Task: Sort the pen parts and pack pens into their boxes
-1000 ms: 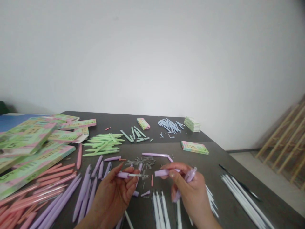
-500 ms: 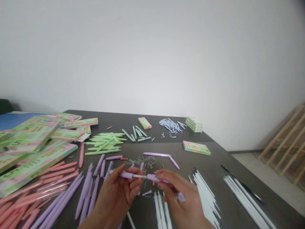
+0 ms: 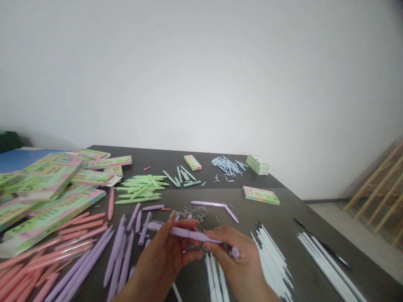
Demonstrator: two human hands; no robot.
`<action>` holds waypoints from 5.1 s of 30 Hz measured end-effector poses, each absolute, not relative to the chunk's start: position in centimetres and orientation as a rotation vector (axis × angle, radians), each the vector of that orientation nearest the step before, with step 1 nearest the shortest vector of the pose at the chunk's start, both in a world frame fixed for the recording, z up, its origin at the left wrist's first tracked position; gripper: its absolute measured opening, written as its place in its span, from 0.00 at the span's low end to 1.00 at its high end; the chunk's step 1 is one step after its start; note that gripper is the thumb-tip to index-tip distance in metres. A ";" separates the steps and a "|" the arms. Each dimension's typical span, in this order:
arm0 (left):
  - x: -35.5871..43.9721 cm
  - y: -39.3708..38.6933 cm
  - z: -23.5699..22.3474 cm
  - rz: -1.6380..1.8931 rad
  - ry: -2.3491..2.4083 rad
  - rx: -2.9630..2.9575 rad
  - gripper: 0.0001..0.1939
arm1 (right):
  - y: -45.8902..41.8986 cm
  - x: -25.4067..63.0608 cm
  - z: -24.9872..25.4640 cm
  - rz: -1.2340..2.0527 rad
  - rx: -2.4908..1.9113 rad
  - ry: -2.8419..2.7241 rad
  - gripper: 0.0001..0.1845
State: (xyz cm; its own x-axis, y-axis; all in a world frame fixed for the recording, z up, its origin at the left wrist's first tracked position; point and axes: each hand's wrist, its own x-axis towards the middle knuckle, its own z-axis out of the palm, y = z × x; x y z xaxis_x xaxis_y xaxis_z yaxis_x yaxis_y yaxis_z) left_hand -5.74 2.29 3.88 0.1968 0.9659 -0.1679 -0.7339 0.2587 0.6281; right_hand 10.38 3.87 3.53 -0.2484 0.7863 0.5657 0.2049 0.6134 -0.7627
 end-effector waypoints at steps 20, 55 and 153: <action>-5.8 2.4 3.8 1.379 0.742 0.814 0.17 | 3.9 9.8 3.0 1.260 -0.911 -1.512 0.13; -6.4 1.8 4.5 1.352 0.993 1.040 0.19 | 4.0 9.4 3.2 1.398 -1.060 -1.519 0.26; -11.3 3.8 6.5 1.535 0.611 0.514 0.06 | 6.5 6.3 4.4 1.700 -1.116 -1.578 0.22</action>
